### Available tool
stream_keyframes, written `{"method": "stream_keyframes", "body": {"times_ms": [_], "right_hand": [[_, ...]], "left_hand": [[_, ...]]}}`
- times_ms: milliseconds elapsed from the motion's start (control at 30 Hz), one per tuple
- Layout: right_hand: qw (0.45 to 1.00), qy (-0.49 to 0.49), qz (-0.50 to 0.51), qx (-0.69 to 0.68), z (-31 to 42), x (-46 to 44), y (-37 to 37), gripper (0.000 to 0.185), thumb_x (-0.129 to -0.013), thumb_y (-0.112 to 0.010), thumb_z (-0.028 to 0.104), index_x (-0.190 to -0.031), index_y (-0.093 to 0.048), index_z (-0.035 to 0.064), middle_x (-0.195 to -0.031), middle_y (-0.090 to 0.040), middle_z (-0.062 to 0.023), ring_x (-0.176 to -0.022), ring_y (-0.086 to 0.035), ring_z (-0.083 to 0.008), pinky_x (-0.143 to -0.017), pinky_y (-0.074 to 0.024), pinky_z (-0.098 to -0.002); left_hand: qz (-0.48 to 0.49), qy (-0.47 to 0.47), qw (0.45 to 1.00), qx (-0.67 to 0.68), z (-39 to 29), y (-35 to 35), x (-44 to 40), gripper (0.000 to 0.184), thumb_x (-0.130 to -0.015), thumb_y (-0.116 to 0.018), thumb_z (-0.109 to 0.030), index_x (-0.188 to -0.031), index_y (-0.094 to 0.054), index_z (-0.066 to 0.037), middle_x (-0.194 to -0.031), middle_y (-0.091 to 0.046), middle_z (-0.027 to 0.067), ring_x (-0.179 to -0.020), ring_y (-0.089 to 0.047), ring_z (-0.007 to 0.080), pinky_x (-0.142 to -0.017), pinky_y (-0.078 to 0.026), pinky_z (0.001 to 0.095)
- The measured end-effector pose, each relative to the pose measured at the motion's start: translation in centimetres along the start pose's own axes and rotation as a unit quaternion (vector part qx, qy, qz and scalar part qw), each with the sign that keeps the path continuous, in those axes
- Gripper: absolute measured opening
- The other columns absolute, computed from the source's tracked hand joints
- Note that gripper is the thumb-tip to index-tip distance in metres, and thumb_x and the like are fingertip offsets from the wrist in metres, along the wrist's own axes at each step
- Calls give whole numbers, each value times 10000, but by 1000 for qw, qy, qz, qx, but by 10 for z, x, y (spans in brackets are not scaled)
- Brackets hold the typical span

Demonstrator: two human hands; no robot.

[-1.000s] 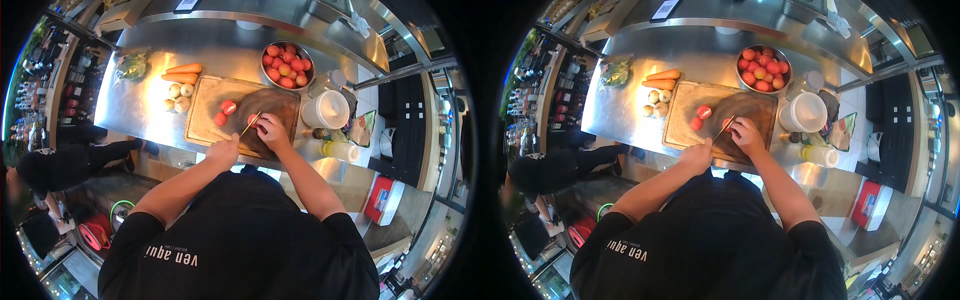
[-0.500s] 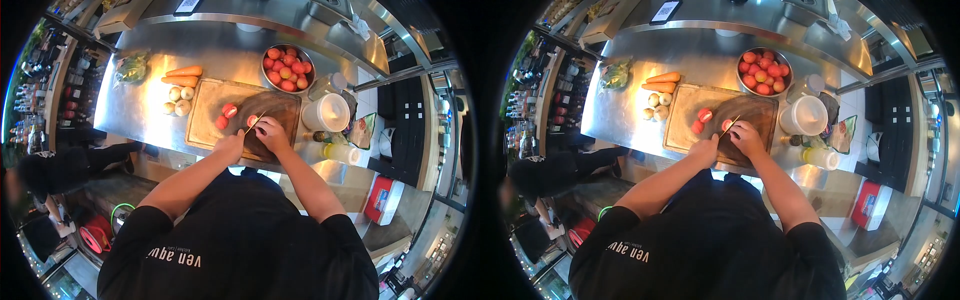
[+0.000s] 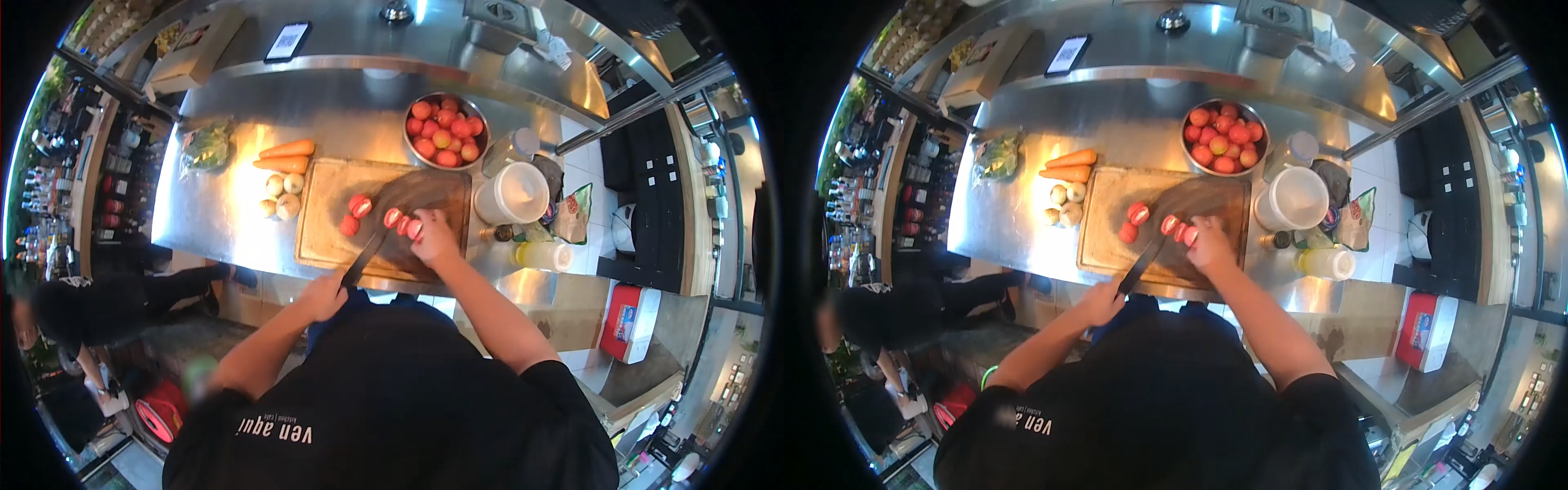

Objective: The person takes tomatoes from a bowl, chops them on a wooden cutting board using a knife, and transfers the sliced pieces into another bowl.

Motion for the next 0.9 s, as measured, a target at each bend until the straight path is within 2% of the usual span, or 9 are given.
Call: {"method": "stream_keyframes", "body": {"times_ms": [167, 300, 367, 433, 500, 633, 800, 867, 900], "right_hand": [[996, 68, 51, -39, 51, -44, -31, 568, -804, -842, 76, -1334, -637, 56, -1282, -611, -253, -1181, -668, -500, -1031, -579, -543], [993, 74, 97, 4, 64, -64, -39, 754, -831, -870, 158, -1514, -562, 84, -1447, -591, -279, -1287, -654, -511, -1064, -586, -540], [981, 24, 175, 80, 95, -64, 0, 879, -840, -890, 243, -1613, -497, 97, -1571, -542, -278, -1409, -599, -502, -1142, -552, -537], [985, 66, 123, 106, 120, -73, 39, 890, -847, -892, 274, -1625, -495, 102, -1604, -519, -275, -1446, -571, -496, -1175, -527, -540], [977, 165, 61, 124, 152, -86, 88, 914, -882, -871, 324, -1663, -458, 92, -1696, -421, -293, -1522, -491, -500, -1245, -469, -551], [866, 422, -248, 98, 277, -124, 248, 593, -887, -827, 165, -1421, -619, 12, -1477, -588, -219, -1392, -575, -444, -1170, -504, -534], [734, 502, -427, 166, 399, -212, 365, 632, -941, -816, 244, -1491, -591, 29, -1491, -613, -226, -1412, -555, -438, -1223, -456, -517], [780, 421, -390, 250, 420, -261, 378, 690, -977, -832, 427, -1511, -622, 42, -1470, -689, -229, -1386, -638, -424, -1181, -504, -527], [821, 381, -339, 257, 429, -268, 383, 602, -975, -824, 439, -1433, -687, 75, -1299, -772, -204, -1227, -728, -418, -1095, -570, -515]], "left_hand": [[11, 67, 997, 40, 20, -14, 29, 651, -1082, -571, -373, -1627, -438, -42, -1214, -693, 427, -1135, -666, 603, -1027, -532, 663], [1, 101, 992, 78, 38, -14, 37, 638, -1078, -573, -414, -1613, -463, -84, -1226, -681, 425, -1130, -667, 611, -1017, -530, 684], [-61, 74, 991, 91, 39, -4, 46, 515, -1053, -626, -363, -1449, -560, -40, -1065, -737, 364, -1042, -697, 589, -923, -556, 674], [-120, 48, 985, 114, 46, 3, 52, 382, -1031, -650, -326, -1266, -607, -28, -1025, -764, 320, -984, -717, 573, -883, -560, 675], [-150, 98, 978, 106, 56, 7, 56, 368, -1021, -661, -303, -1261, -616, -27, -997, -766, 320, -957, -719, 578, -878, -559, 684], [-229, 132, 960, 98, 92, 5, 52, 369, -1018, -667, -309, -1268, -617, -42, -971, -764, 323, -933, -717, 588, -884, -558, 692], [-268, 98, 956, 76, 103, 25, 46, 376, -1038, -641, -318, -1299, -611, -49, -988, -758, 334, -956, -709, 596, -881, -558, 699], [-261, 85, 957, 94, 107, 30, 44, 357, -1036, -637, -308, -1279, -612, -48, -1004, -755, 338, -980, -711, 584, -895, -556, 695], [-243, 99, 960, 95, 103, 35, 50, 352, -1034, -636, -303, -1271, -611, -44, -1005, -754, 339, -987, -711, 580, -897, -556, 689]]}}
Point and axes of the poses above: each hand's wrist, its own x-axis away from the middle knuckle, its own y-axis out of the back of the hand, z = x × y, the point moved 3 cm from there along -x, towards the middle knuckle
